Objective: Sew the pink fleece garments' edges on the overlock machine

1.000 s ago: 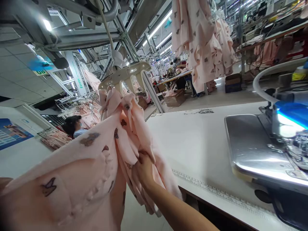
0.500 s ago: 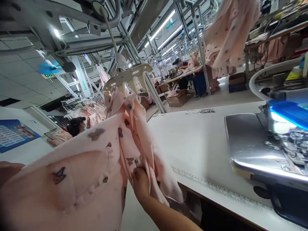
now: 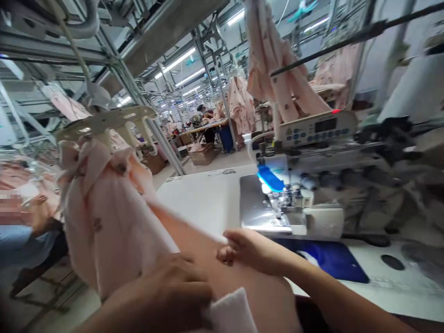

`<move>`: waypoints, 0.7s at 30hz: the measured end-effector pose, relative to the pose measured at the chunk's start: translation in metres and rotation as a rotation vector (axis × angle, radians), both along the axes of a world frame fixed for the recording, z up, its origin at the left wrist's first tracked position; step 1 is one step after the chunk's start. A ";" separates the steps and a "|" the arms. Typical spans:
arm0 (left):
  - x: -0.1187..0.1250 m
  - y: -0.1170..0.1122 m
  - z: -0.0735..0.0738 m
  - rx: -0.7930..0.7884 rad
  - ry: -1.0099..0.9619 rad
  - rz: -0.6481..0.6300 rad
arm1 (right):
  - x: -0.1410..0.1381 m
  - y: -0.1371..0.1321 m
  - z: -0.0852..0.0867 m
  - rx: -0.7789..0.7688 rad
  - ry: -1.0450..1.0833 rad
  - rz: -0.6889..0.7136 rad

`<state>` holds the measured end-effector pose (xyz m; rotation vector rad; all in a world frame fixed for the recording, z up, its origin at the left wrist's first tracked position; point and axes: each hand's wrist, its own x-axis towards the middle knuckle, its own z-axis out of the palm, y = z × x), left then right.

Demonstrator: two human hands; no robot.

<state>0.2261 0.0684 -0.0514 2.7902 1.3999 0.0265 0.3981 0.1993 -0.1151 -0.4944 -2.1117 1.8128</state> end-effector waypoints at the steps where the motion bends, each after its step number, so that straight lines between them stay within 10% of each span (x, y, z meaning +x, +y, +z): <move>1: 0.004 0.017 -0.010 0.025 -0.025 -0.055 | 0.009 0.005 -0.011 -0.034 -0.022 0.034; 6: 0.025 0.072 -0.046 0.236 -0.128 -0.168 | 0.050 0.007 -0.037 -0.139 -0.019 -0.247; 11: 0.058 0.110 -0.065 0.379 -0.305 -0.172 | 0.069 0.020 -0.028 0.366 -0.221 -0.911; 15: 0.070 0.144 -0.083 0.396 -0.274 -0.077 | 0.064 0.042 -0.036 0.584 -0.404 -1.167; 21: 0.059 0.149 -0.059 0.288 -0.275 -0.047 | 0.056 0.017 -0.056 0.645 0.104 -1.270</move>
